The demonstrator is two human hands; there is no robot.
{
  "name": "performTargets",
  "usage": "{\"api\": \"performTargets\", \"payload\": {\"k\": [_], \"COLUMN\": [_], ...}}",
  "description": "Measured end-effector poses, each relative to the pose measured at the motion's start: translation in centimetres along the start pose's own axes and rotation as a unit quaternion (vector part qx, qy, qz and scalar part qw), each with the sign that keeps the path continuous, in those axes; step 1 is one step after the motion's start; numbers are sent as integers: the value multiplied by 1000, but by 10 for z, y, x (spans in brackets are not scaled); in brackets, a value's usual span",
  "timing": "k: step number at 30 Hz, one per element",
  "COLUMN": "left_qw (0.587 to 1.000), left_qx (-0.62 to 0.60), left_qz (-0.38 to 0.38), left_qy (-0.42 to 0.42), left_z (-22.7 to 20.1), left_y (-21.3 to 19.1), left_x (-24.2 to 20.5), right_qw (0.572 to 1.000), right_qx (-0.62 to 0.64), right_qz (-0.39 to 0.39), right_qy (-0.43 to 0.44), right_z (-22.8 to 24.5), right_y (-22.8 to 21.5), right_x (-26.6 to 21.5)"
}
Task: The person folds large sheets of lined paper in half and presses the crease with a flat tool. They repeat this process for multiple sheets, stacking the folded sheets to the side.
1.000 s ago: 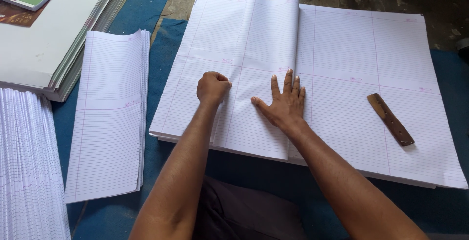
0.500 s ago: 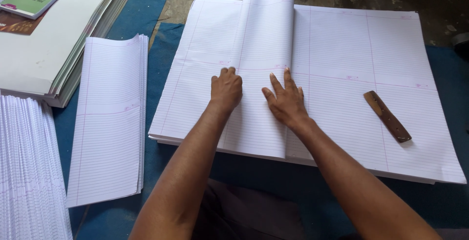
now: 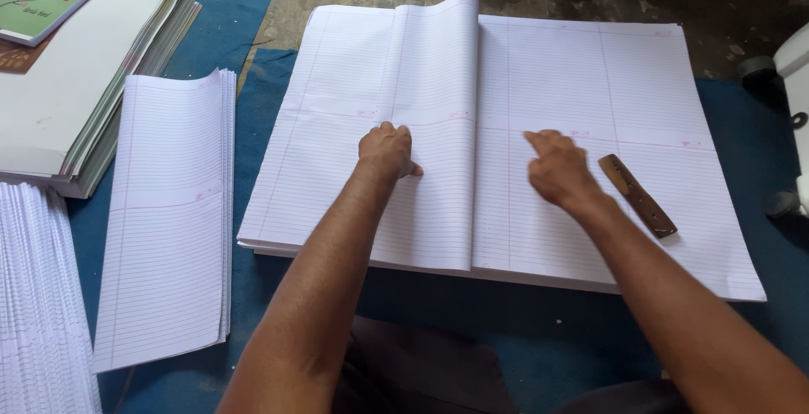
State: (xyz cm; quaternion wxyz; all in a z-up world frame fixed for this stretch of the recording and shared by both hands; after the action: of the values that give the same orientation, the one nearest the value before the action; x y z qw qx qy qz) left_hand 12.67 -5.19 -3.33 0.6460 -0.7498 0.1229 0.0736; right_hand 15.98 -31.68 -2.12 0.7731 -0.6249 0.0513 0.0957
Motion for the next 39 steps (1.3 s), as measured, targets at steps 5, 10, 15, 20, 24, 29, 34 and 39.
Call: {"api": "performTargets", "payload": {"k": [5,10,15,20,24,29,34,39], "left_qw": [1000,1000,999,999,999,999,999,1000], "left_qx": [-3,-18,-20,-17,-15,-11,-21,-16], "left_qz": [8,23,39,32,35,37,33,18], "left_qy": [4,-9,-14,-14,-9,-5,-15,-16], "left_z": [-5,-4,-5,-5,-5,-5,-2,-1], "left_y": [4,3,2,1,2,1,2,-2], "left_x": [6,2,1,1,2,3,3,5], "right_qw": [994,978,966,975,983,993,998,989], "right_qx": [-67,-88,-73,-69,-46,-29,23,40], "right_qz": [-78,-36,46,25,6,27,-28,-75], "right_qy": [23,184,242,209,177,107,-45,-122], "right_z": [-56,-123,-163,-164,-140,-68,17,64], "right_y": [-33,-49,-43,-31,-31,-17,-15,-14], "right_x": [3,-5,-16,-13,-13,-21,-40,-54]}}
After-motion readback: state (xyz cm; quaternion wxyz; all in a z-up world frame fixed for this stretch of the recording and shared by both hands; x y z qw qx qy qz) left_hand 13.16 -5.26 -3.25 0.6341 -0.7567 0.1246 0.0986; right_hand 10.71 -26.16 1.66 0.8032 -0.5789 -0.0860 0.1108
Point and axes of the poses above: each hand's wrist, its own x-axis towards the middle knuckle, its own y-axis out of the palm, z = x × y, the point moved 9 cm from there along x, towards the middle knuckle, and after that the axes turned 13 degrees about y, right-handed, at the moved point
